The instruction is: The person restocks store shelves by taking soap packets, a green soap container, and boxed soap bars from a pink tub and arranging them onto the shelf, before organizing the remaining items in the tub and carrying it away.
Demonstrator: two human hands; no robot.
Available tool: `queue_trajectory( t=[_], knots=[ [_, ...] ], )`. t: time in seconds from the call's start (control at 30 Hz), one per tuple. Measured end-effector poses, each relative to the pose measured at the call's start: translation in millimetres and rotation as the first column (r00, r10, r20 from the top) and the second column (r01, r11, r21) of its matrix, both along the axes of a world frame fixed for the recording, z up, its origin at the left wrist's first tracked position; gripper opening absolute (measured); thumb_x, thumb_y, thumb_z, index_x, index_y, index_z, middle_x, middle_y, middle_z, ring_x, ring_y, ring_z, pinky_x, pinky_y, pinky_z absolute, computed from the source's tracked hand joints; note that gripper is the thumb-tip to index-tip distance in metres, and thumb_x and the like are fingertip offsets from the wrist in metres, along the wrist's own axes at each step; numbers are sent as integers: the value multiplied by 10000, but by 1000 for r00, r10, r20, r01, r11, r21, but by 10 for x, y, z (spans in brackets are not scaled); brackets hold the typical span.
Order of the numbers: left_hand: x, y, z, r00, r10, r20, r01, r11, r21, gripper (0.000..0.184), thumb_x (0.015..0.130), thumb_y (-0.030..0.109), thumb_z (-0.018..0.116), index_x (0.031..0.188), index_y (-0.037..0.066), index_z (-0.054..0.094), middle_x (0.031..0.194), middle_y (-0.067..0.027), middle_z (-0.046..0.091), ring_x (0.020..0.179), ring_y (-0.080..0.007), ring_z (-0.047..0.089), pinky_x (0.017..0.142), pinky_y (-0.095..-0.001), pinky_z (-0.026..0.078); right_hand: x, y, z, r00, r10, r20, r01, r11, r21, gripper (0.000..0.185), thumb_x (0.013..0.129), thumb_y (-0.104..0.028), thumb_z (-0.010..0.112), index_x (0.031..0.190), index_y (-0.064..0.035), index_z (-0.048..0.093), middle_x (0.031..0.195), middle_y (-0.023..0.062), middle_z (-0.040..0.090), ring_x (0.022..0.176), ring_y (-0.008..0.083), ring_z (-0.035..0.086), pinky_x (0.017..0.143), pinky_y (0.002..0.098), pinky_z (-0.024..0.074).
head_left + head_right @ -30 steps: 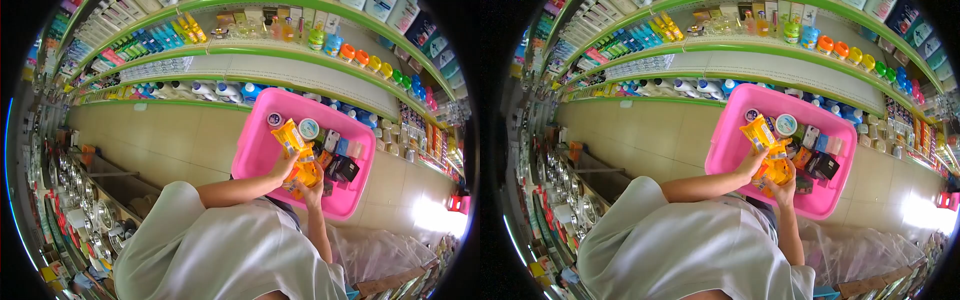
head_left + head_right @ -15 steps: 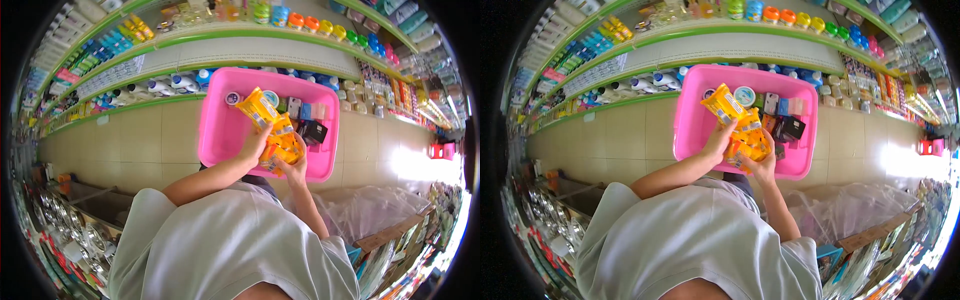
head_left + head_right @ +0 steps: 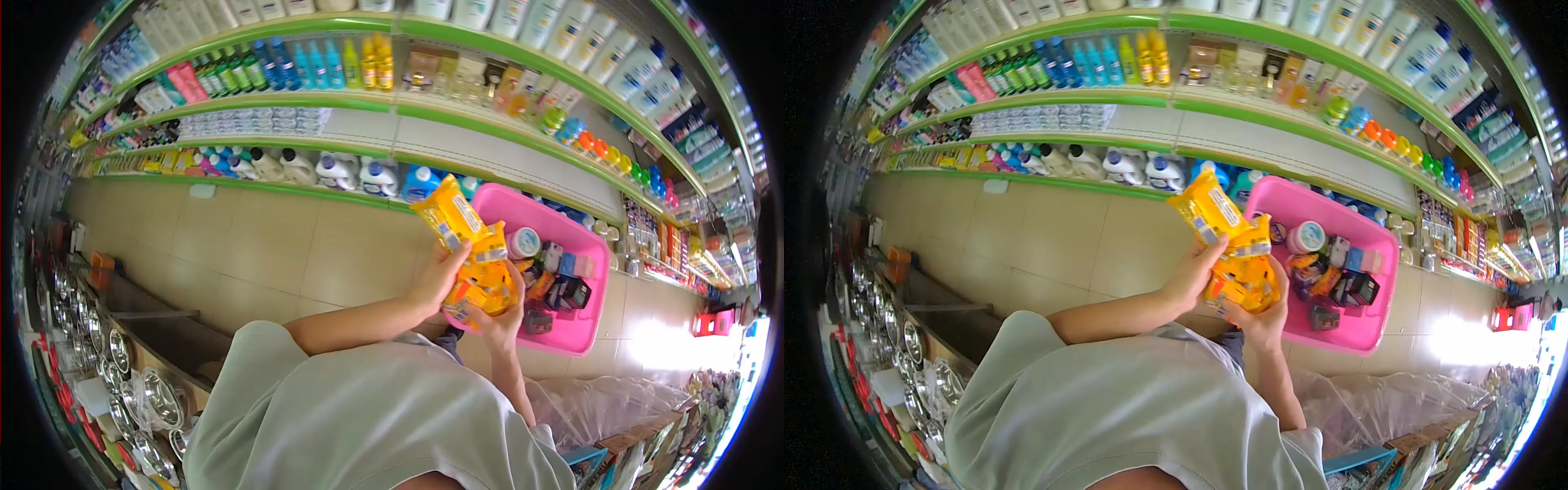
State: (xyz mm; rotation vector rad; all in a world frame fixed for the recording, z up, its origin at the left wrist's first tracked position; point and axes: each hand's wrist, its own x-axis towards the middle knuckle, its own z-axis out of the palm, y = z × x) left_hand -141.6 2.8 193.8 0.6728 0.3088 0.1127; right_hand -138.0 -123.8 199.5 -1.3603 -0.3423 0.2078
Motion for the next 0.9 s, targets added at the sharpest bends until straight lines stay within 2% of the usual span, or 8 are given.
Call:
queue_trajectory(
  t=[0.17,0.23,0.37,0.43,0.7,0.77,0.83,0.9],
  knots=[
    [-462,1008,-220,986,28,-161,-29,1000,-3,377,866,265,512,1165,51,429,1036,-40,537,962,-130,525,819,-268,430,-235,919,-207,983,177,-47,-179,983,-48,792,577,3,745,1235,-11,304,1169,123,432,1090,221,455,894,344,414],
    [-548,1244,-159,949,235,-212,-238,971,11,406,869,267,504,1197,55,392,1087,-51,508,967,-136,521,819,-282,439,-223,1216,-261,982,189,-14,-189,973,-134,780,585,-16,749,1230,-15,311,1152,121,445,1087,215,456,902,337,404],
    [-587,1684,-322,942,221,-252,-241,969,-51,437,873,280,493,1227,72,346,1123,-61,471,989,-151,510,807,-292,450,-81,1627,-374,929,344,-136,-361,922,-136,769,596,-5,747,1230,-19,313,1159,121,450,1085,208,456,909,330,391],
    [-527,1836,-379,920,273,-280,-291,957,-21,436,877,288,483,1229,78,335,1108,-64,477,981,-157,514,798,-289,453,30,1837,-325,883,401,-244,-416,909,-11,760,600,24,733,1232,-28,313,1157,124,458,1082,206,460,904,336,398],
    [169,2668,-1067,868,350,-353,-374,927,-1,388,872,246,491,1204,98,355,1104,-64,495,979,-187,529,786,-325,465,749,2666,-820,753,426,-501,-380,904,197,696,613,56,708,1207,-41,356,1121,115,490,1038,209,494,887,335,416],
    [448,2920,-1384,857,376,-352,-390,920,33,381,872,244,489,1200,94,367,1088,-72,510,957,-200,544,775,-347,475,1018,2890,-1240,788,385,-480,-417,908,46,678,624,55,700,1201,-39,356,1103,115,502,1021,203,502,880,332,418],
    [781,3264,-1756,883,268,-385,-325,941,-91,369,870,242,489,1188,87,386,1078,-74,519,959,-204,542,775,-363,475,1340,3195,-1538,778,404,-481,-400,909,116,676,625,36,709,1196,-34,355,1085,111,512,1005,196,508,872,329,419],
    [1240,3512,-2040,861,297,-413,-340,940,-34,359,868,243,491,1175,79,404,1065,-79,529,955,-206,542,778,-363,473,1717,3428,-1769,776,369,-512,-408,912,39,720,594,34,723,1209,-31,355,1095,94,514,992,197,516,856,322,431]
  ],
)
